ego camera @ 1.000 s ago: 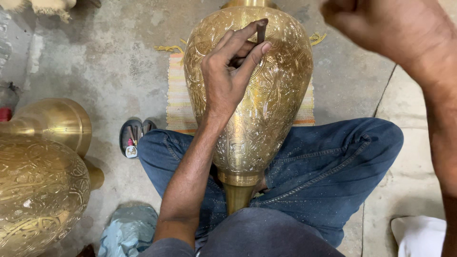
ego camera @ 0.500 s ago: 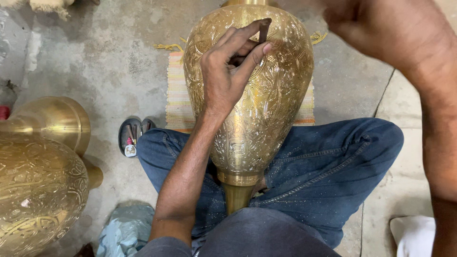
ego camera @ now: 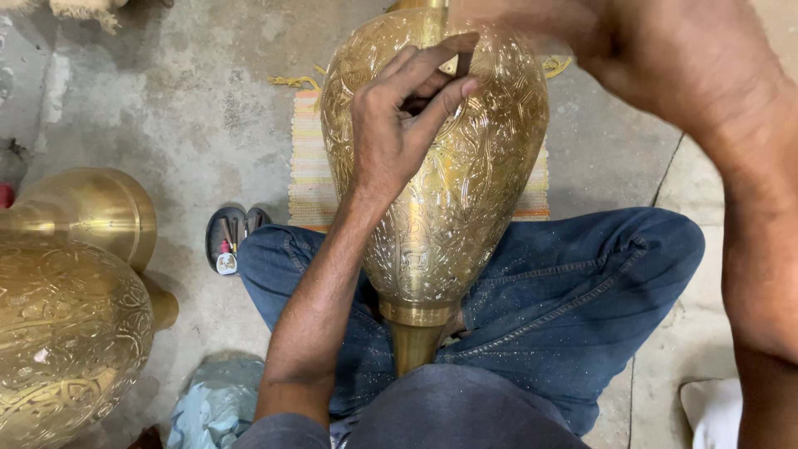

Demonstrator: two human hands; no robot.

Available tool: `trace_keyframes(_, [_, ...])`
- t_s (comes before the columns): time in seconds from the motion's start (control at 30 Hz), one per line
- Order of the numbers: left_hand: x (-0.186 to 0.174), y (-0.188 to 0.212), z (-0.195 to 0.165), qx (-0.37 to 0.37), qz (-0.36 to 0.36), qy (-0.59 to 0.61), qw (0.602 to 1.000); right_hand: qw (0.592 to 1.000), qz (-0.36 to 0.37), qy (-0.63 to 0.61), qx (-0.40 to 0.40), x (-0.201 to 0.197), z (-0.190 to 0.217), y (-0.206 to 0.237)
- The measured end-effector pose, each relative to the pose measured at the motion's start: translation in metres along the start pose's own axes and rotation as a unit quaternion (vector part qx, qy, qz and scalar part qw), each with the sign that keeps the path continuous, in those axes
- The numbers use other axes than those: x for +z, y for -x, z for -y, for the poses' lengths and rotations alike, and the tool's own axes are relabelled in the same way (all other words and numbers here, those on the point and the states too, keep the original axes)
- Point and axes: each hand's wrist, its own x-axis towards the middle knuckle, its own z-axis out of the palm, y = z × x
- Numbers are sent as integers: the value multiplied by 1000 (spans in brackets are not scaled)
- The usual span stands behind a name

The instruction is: The person is engraving intricate floral patterns onto a brass vase using a chisel and a wooden mallet. They hold the chisel against the vase and strike it repeatedly to create the design.

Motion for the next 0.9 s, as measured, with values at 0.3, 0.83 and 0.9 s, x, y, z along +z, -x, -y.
trace_keyframes(0.3, [1,-2,3,7,1,1,1000,1000,4,-10,23,3,-5,5])
trace_keyframes(0.83, [-1,-5,7,34,18,1,999,977,-38,-185,101,24,-15,15])
trace_keyframes(0.9, [-3,-6,6,21,22,0,1000,961,-50,-217,163,23,-11,13])
